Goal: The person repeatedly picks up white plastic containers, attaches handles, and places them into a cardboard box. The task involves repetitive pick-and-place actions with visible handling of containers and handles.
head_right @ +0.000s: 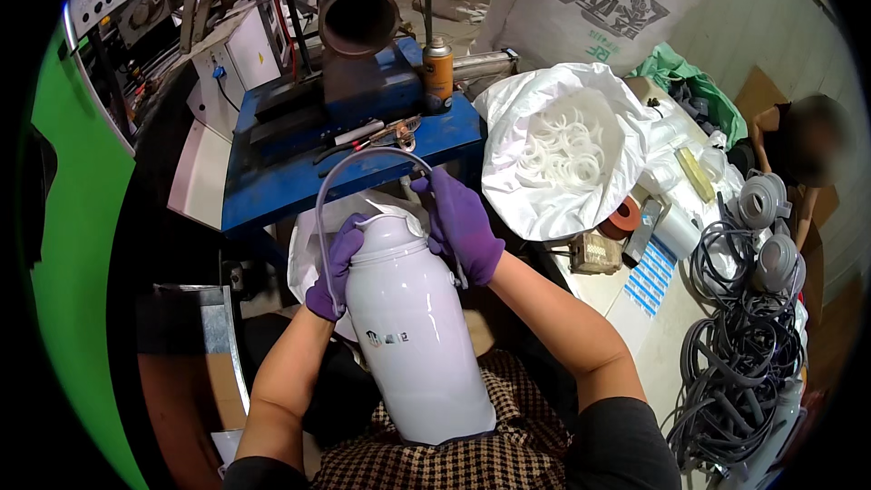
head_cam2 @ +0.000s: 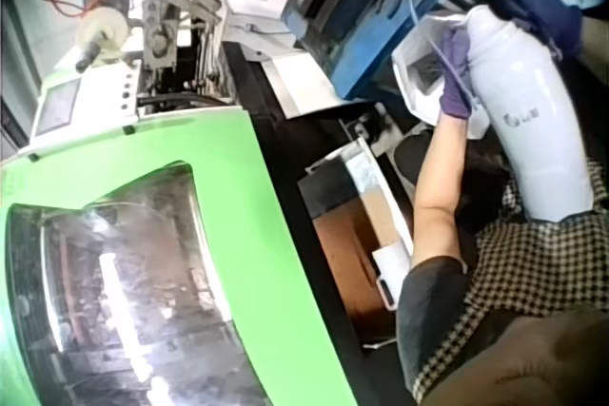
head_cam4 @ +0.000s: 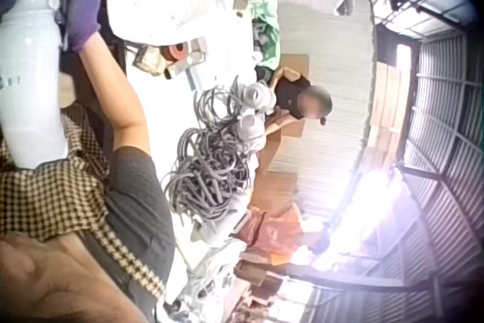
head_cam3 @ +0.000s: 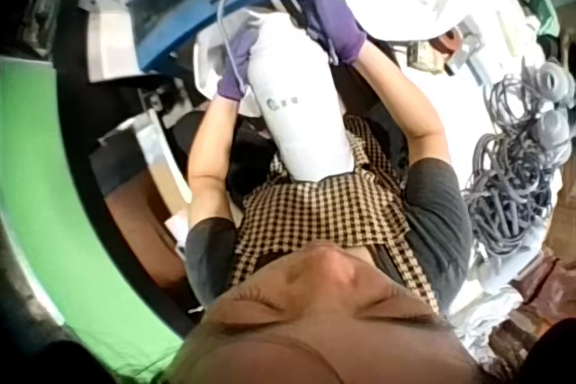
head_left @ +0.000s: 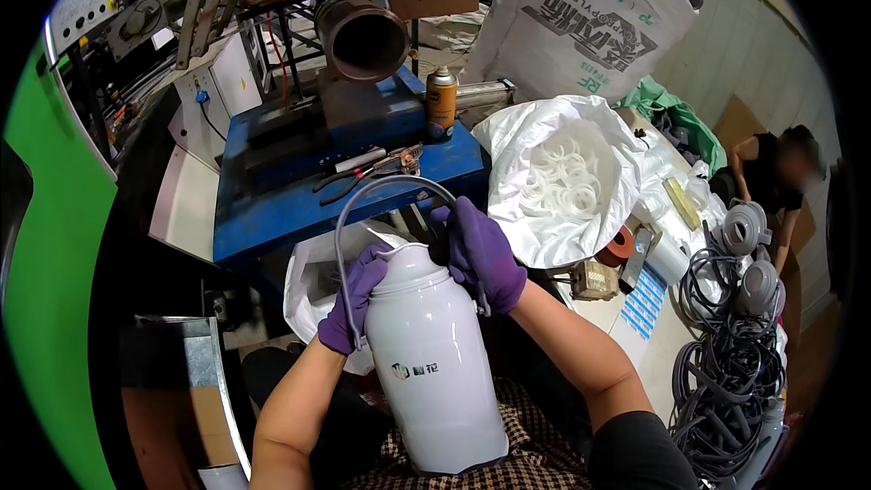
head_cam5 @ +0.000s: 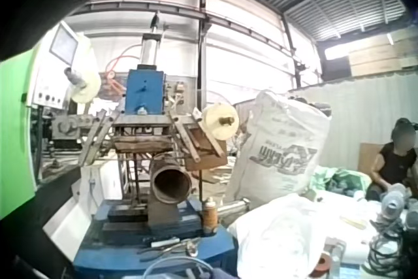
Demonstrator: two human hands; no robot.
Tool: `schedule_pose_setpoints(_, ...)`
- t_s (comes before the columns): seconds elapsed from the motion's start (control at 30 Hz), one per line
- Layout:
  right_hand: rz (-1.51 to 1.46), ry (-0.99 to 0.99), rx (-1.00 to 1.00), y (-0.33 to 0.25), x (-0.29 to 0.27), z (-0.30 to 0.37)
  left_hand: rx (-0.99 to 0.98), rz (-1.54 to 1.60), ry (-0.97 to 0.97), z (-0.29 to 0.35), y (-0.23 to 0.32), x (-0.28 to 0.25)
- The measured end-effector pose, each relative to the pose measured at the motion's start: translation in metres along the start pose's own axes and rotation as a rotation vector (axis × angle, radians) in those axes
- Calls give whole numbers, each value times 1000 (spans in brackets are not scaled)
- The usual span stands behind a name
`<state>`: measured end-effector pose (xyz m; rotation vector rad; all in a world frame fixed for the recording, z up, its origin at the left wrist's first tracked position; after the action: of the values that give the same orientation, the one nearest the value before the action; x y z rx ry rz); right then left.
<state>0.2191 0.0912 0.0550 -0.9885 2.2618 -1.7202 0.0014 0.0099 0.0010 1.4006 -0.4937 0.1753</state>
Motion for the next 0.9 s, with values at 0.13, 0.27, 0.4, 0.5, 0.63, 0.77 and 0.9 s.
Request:
schedule_pose_setpoints(0.13, 614, 11, -421, -15, 42, -3, 124, -218, 86, -1, -7, -22)
schedule_pose_setpoints(0.27, 801, -297, -793, -47, 53, 22, 75, -27, 10, 14, 16, 21)
schedule_pose_setpoints(0.4, 882, -609, -1217, -44, 61, 42, 23, 149, -77, 10, 6, 14)
schedule_pose_setpoints(0.5, 717, -362, -1103, -47, 55, 40, 29, 54, -40, 12, 8, 27)
schedule_pose_setpoints(0.63, 187, 415, -188, -37, 67, 36, 107, 14, -70, 4, -3, 5)
schedule_pose_setpoints(0.77, 485, 333, -334, -2, 34, 15, 122, -165, -63, -2, -9, -3)
schedule_pose_setpoints(0.9, 77, 316, -129, -16, 26, 9, 103, -113, 26, 0, -11, 5)
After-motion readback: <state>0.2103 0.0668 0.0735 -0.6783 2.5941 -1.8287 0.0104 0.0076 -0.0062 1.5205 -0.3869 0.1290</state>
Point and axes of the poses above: each hand's wrist, its own z-axis away from the middle knuckle, its own x-axis out of the palm, y = z × x, the point moved 1 cm from there along -z, towards the middle knuckle, and after that the axes turned 12 degrees about -x, right-handed, at the moved point
